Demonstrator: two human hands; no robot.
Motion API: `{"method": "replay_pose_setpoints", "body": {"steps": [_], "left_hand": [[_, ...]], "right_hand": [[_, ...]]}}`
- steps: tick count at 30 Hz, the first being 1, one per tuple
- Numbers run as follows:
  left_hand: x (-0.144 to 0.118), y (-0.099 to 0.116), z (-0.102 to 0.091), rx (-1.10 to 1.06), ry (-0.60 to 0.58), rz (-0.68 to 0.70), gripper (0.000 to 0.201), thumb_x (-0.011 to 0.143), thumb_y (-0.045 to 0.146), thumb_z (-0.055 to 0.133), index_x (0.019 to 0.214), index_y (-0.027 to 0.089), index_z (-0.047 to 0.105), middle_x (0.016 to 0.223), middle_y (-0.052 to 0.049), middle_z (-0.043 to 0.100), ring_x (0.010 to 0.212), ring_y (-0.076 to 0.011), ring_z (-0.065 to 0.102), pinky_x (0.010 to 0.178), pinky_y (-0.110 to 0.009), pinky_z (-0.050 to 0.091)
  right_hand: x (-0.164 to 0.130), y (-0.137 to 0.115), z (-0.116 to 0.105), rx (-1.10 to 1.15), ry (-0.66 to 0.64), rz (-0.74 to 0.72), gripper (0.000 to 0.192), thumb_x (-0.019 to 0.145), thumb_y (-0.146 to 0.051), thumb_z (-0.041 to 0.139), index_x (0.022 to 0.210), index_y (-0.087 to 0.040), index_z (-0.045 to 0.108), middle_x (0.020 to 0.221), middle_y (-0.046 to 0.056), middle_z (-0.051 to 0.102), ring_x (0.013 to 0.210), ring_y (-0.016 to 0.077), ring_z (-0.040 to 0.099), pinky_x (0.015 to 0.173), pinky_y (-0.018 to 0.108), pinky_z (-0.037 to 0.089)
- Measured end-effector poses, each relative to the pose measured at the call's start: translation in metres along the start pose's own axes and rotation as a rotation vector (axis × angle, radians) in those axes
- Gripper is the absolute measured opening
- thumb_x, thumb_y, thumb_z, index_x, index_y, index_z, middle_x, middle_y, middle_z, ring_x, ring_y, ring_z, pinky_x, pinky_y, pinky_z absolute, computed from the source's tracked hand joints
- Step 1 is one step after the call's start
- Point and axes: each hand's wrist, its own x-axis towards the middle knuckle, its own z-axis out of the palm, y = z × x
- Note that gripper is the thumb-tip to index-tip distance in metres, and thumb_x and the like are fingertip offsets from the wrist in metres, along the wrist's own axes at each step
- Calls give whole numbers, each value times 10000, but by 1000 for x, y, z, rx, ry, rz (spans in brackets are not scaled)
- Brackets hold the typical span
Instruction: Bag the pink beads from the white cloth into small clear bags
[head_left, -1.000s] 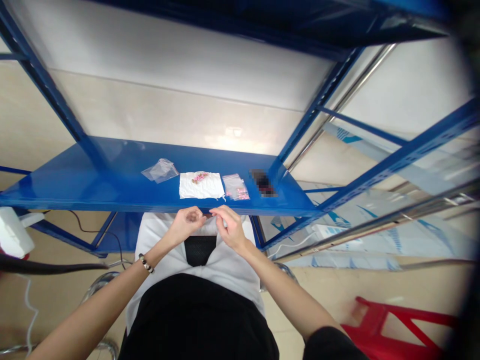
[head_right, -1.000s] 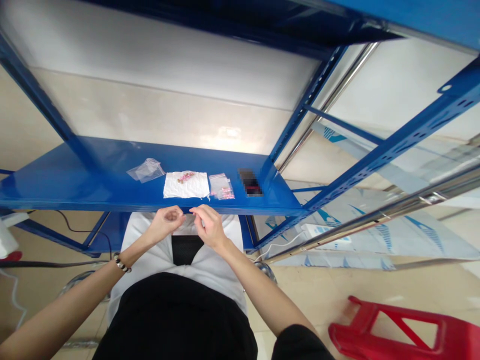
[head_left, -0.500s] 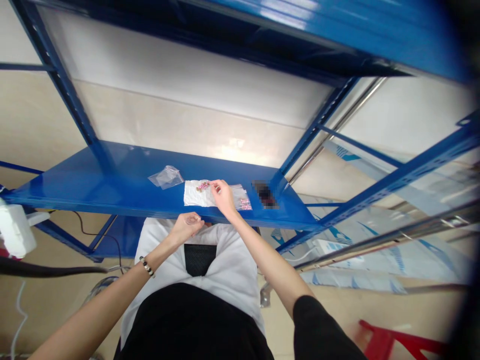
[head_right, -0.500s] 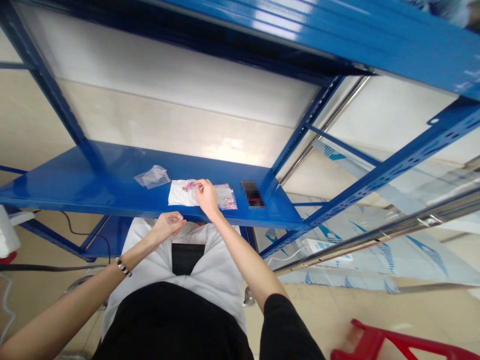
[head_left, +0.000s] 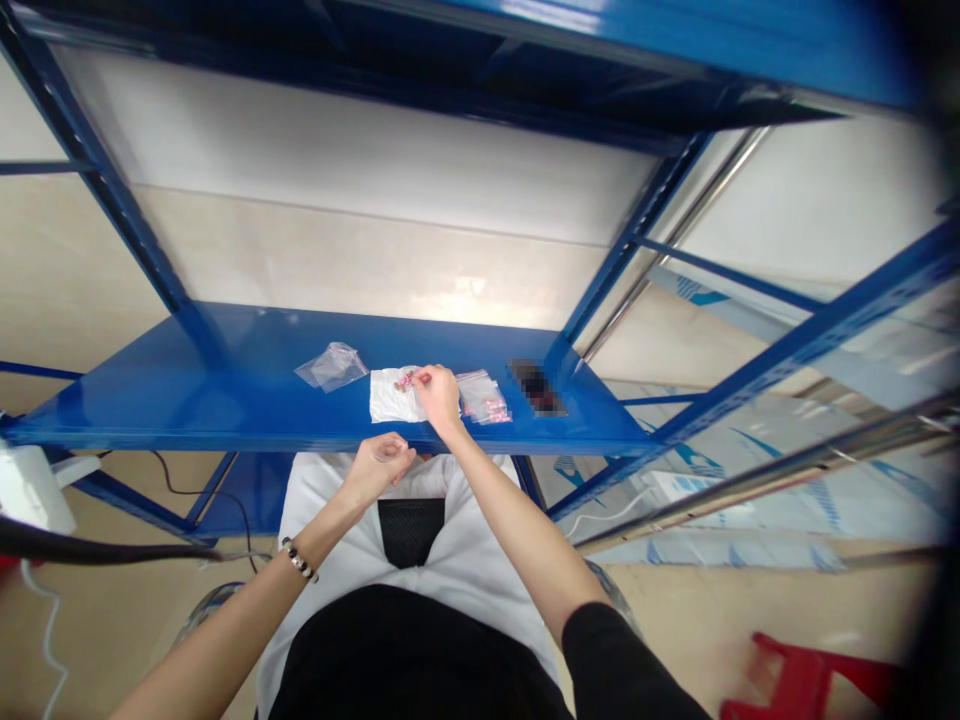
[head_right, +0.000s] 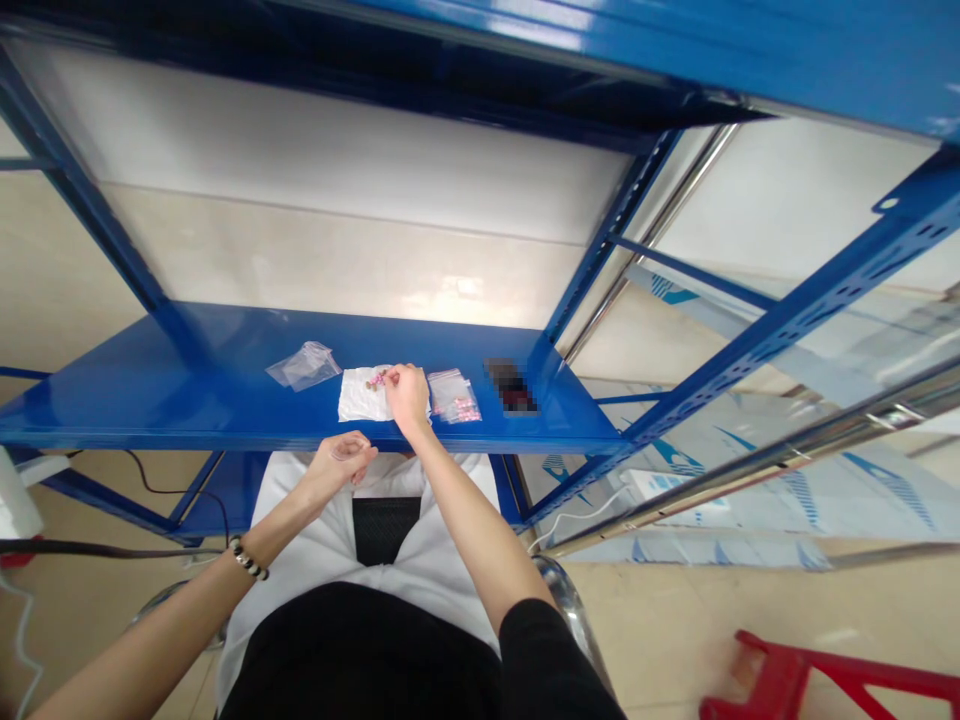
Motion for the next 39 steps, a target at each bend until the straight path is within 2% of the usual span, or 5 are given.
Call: {"method": "replay_pose_setpoints", "body": {"steps": [9, 14, 24, 31, 39], "left_hand": [[-1, 2, 0, -7, 18, 5, 284, 762, 377, 708, 697, 171, 524, 438, 58, 501, 385, -69, 404, 450, -200, 323], [4, 0, -3, -27, 60, 1, 304, 731, 394, 732, 705, 172, 526, 422, 62, 500, 371, -72, 402, 435, -201, 317], [4, -4, -7, 32, 85, 21, 307, 762, 347, 703, 607, 160, 516, 438, 25, 517, 406, -78, 432, 453, -207, 319], [4, -2, -5, -38, 47, 20, 278, 770, 381, 707, 721, 173, 530, 433, 49, 511, 378, -72, 403, 429, -198, 312], [3, -3, -4, -35, 44, 2, 296, 759, 395, 711, 717, 175, 519, 433, 52, 507, 364, -68, 395, 411, -195, 328]], "right_hand": [[0, -8, -5, 25, -41, -72, 108, 804, -236, 695, 706, -202, 725, 784, 48, 688, 808, 196, 596, 819, 304, 422], [-13, -35, -33, 338, -7, -187, 93, 829, -258, 675, 781, -190, 718, 791, 30, 660, 801, 172, 575, 794, 297, 440], [-55, -57, -76, 598, -476, -347, 135, 838, -322, 682, 839, -195, 726, 829, 29, 679, 841, 164, 605, 810, 290, 458], [-7, -12, -51, 527, -202, -106, 193, 844, -316, 611, 786, -166, 718, 814, 45, 722, 772, 176, 639, 717, 266, 455], [16, 20, -9, 279, -114, -5, 159, 812, -270, 602, 804, -176, 729, 789, 47, 729, 724, 181, 659, 706, 263, 480]]}}
